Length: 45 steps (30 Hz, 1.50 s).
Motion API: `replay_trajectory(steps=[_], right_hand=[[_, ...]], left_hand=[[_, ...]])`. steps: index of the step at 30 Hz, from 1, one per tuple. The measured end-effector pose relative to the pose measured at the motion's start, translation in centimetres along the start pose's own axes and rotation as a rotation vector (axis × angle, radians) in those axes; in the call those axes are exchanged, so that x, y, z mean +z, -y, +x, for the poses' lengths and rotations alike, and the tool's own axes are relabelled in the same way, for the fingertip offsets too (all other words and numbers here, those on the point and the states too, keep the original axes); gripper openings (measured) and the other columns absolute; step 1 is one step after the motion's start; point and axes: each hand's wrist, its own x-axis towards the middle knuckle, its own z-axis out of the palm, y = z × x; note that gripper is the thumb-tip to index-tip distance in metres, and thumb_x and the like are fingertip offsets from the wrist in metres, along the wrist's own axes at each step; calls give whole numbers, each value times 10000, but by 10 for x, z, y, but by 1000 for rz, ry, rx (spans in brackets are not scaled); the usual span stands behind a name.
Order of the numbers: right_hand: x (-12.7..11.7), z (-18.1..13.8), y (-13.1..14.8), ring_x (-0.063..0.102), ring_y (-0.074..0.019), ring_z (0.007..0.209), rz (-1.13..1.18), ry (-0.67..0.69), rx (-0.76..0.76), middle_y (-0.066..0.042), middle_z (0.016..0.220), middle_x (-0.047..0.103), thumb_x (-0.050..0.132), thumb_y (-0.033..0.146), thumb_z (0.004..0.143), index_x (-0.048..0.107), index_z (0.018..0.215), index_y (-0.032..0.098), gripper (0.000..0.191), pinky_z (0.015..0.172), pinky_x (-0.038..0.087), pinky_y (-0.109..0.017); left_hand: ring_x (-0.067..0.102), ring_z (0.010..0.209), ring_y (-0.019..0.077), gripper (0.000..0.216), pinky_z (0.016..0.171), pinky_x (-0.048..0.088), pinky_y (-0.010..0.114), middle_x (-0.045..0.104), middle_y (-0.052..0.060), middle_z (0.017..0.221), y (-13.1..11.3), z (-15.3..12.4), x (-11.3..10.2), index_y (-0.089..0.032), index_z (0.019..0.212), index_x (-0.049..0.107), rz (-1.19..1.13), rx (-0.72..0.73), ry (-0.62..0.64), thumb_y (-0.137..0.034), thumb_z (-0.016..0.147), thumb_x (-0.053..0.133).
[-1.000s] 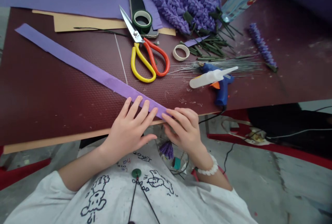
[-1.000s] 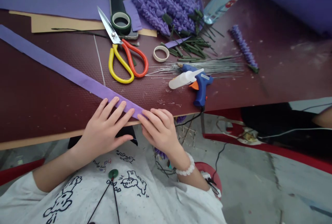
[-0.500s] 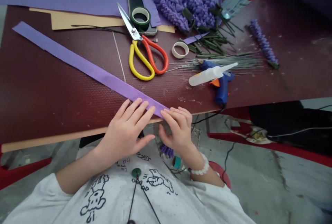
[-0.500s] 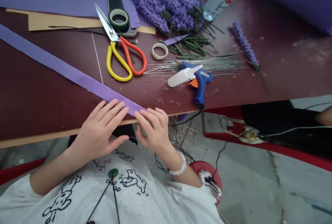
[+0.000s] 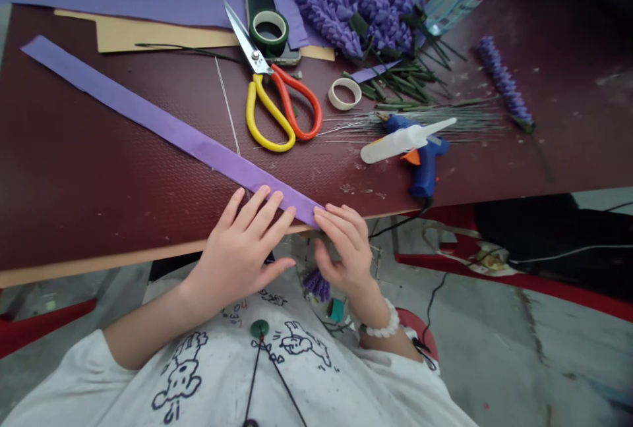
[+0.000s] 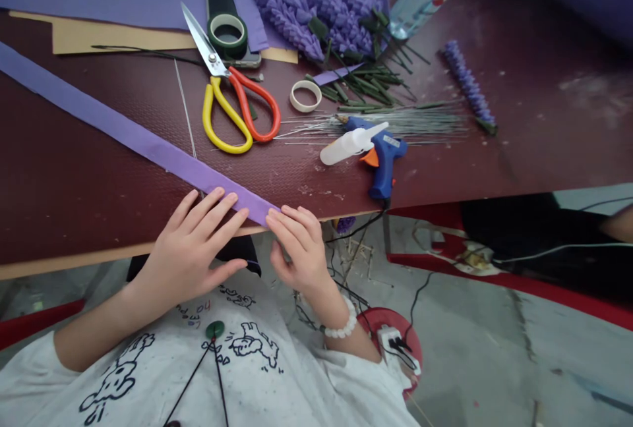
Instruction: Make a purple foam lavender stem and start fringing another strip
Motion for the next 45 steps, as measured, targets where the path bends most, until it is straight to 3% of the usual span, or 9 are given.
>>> replay_trajectory(steps=[14,21,27,33,40,45], right_hand=[[5,-10,-4,564,-222,1200,-9,-33,13,-76,1151,677,508,81,797,531,1254,245,486,1024,435,-487],[4,-14,1,534,-226,1241,188,-26,167,-102,1183,671,479,131,837,203,1456,217,683,1019,427,-549],[4,-13,2,546,-219,1221,171,-31,180,-92,1178,674,503,117,836,242,1444,229,672,1037,409,-530],[-2,2,-5,631,-205,1026,39,-41,70,-47,1034,717,610,98,805,294,1436,279,729,927,486,-442],[-10,11,-7,649,-184,909,155,-71,100,-13,954,734,559,65,833,257,1454,302,730,873,519,-436],[-6,18,-10,648,-193,898,70,-150,118,-10,965,736,596,46,803,272,1449,310,769,893,500,-453]], left_hand=[[342,1369,392,689,1105,281,579,417,199,1453,-7,-3,10,-193,1387,443,69,2,-8,-558,816,565],[266,1381,463,793,1061,261,668,321,202,1506,-19,-2,16,-320,1395,414,54,-48,16,-569,696,693],[237,1393,460,842,1057,247,682,303,178,1520,-16,-3,12,-393,1421,342,3,-16,25,-581,681,697],[299,1388,399,631,1092,256,625,398,145,1476,-11,-8,7,-308,1397,417,-14,1,5,-499,822,594],[529,1197,293,433,1078,378,506,633,130,1231,-5,-18,8,-127,1234,560,43,42,-183,-343,858,561],[522,1230,304,382,1064,398,499,601,153,1290,-13,-15,13,-91,1147,586,72,49,-182,-347,868,541]])
